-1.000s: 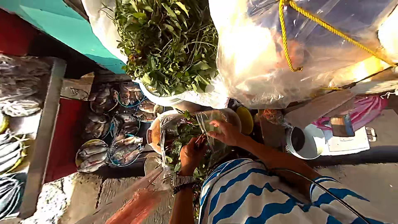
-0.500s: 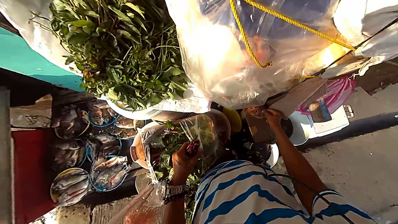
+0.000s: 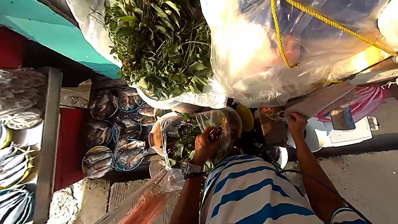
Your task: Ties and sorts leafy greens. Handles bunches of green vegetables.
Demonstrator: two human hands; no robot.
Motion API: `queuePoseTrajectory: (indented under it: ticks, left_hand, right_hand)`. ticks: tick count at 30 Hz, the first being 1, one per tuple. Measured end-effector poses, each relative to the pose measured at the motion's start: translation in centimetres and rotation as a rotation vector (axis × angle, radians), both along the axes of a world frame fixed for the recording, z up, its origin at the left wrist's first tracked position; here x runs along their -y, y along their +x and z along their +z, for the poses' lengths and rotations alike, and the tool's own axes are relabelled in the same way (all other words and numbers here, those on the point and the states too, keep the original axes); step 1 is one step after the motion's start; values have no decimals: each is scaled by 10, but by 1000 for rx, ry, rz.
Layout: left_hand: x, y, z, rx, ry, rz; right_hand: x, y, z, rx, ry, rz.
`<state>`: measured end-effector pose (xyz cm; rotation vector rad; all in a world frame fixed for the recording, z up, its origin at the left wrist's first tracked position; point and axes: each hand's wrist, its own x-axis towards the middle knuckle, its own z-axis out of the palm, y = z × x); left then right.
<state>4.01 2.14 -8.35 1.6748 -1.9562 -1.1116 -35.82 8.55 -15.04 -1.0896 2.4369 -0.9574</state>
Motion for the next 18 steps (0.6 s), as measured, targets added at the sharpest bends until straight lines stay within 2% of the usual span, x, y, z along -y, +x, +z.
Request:
queuePoseTrajectory:
  ticks: [3, 7, 11, 13, 15, 16, 18]
  left_hand:
    - [3, -5, 4, 32, 4, -29]
    - [6, -7, 1, 18, -8, -54]
    - [9, -10, 6, 27, 60, -81]
    - [9, -8, 10, 42, 91, -92]
    - [9, -6, 13, 56, 125, -94]
    - [9, -4, 15, 62, 143, -92]
    - [8, -2, 18, 74, 164, -87]
  right_hand:
    - [-6, -4, 5, 274, -123, -95]
    - [-2, 6, 31, 689, -302, -223]
    - [4, 22, 45, 922, -354, -243]
    - [10, 43, 55, 1074, -303, -175]
    - [16, 68, 66, 1179, -219, -2]
    - [18, 81, 71, 1180, -178, 114]
    - [23, 108, 79, 1023, -96, 387]
